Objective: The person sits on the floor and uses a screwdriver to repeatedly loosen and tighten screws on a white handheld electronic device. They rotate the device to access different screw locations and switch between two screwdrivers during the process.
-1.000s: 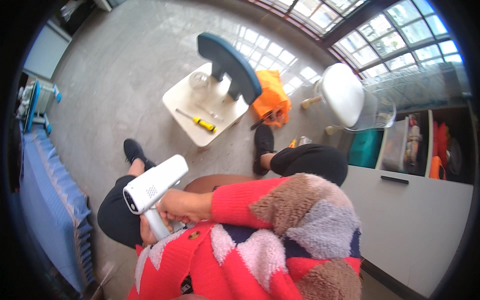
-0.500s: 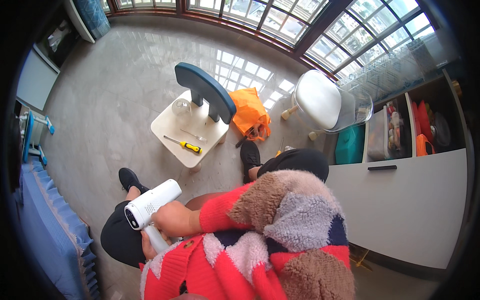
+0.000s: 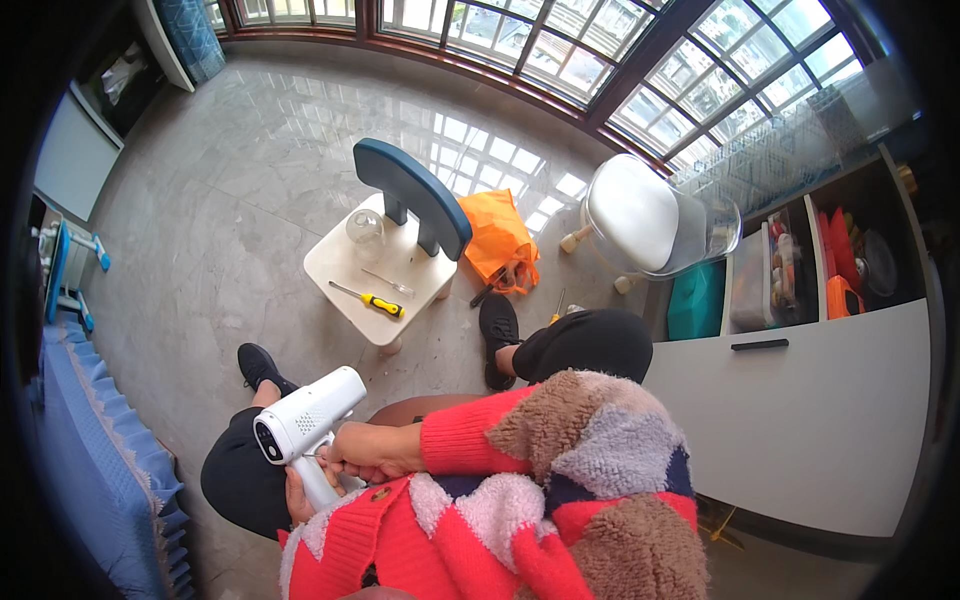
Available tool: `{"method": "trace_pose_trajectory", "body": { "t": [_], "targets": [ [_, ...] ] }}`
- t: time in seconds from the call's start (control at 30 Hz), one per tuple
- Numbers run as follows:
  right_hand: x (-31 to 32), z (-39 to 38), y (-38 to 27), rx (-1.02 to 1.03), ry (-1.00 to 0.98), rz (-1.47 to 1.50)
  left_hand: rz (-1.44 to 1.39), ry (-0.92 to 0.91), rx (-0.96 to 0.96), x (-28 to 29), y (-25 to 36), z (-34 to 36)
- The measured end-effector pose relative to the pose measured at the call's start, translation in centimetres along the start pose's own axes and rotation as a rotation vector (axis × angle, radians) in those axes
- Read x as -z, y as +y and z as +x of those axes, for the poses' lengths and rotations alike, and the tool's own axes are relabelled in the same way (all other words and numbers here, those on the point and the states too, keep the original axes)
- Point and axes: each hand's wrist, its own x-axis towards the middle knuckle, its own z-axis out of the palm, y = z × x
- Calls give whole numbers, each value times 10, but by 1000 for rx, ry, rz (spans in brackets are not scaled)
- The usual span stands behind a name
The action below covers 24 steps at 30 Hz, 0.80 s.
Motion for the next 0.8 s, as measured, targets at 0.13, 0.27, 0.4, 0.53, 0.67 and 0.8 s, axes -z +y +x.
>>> {"method": "trace_pose_trajectory", "body": {
  "t": [0.13, 0.27, 0.4, 0.53, 0.67, 0.8],
  "targets": [
    [-3, -3, -6, 303, 146, -382, 5, -43, 30, -1, 2, 1],
    [-7, -10, -7, 700, 562, -1346, -135, -99, 141, 2, 6, 4],
    [-13, -10, -5, 769, 510, -1277, 6, -109, 68, -2, 7, -1],
    [-21, -11, -10, 477, 343, -748, -79, -83, 24, -12, 11, -2],
    [-29, -26, -15, 758, 407, -1057, -307, -129, -20, -20, 18, 4],
    [-32, -33, -17, 888, 479, -1157, -402, -171, -63, -22, 22, 3]
  ]
}}
